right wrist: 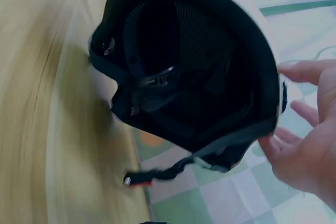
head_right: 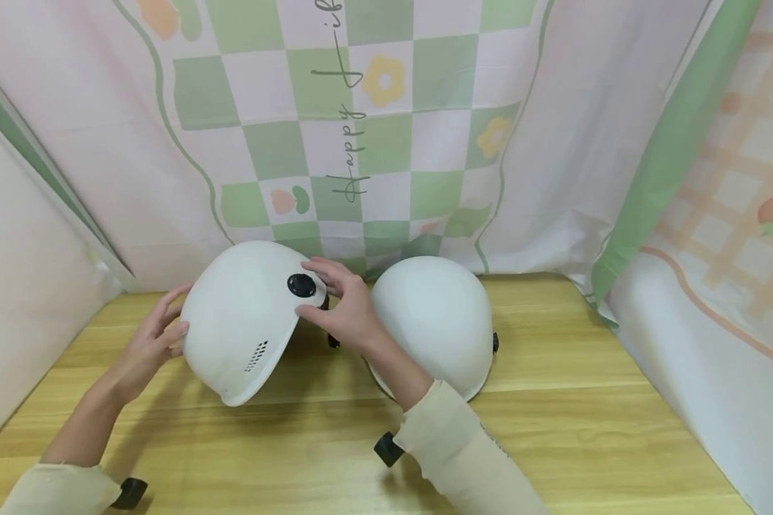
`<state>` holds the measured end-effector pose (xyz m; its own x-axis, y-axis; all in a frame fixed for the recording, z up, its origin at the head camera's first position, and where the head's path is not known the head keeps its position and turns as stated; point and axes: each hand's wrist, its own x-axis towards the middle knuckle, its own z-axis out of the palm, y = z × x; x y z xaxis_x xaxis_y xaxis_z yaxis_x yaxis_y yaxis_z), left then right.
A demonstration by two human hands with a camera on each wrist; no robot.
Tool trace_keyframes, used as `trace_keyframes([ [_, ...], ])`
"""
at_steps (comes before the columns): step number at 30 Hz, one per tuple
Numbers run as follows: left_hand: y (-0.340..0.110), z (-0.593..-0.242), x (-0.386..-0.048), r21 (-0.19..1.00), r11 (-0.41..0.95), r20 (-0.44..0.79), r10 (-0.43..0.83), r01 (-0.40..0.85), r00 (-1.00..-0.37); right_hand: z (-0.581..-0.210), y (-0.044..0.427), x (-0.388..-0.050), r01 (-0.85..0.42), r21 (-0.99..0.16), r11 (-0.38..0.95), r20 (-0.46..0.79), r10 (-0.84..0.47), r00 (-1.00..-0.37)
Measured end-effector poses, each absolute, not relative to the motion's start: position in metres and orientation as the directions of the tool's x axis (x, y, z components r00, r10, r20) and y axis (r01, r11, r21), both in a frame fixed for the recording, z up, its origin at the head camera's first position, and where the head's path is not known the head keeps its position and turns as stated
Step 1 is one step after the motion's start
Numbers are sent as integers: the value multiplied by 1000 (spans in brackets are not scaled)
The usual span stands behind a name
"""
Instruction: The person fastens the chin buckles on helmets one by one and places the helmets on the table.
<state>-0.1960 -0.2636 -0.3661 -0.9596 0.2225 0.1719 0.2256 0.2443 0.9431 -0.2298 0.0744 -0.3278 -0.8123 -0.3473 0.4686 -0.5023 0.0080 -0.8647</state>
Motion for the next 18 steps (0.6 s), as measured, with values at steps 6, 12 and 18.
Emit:
trace_keyframes([
  [6,-266,-373,-194,970,111,187,239,218,-953,-332,74,-232,-372,-913,-168,409,-351,-843],
  [12,-266,-375,-193,973,84,191,237,216,-953,-332,70,-229,-295,-940,-172,336,-317,-887],
  [18,-263,-371,-192,946,192,216,220,259,-951,-337,73,-230,-297,-938,-177,339,-302,-891],
])
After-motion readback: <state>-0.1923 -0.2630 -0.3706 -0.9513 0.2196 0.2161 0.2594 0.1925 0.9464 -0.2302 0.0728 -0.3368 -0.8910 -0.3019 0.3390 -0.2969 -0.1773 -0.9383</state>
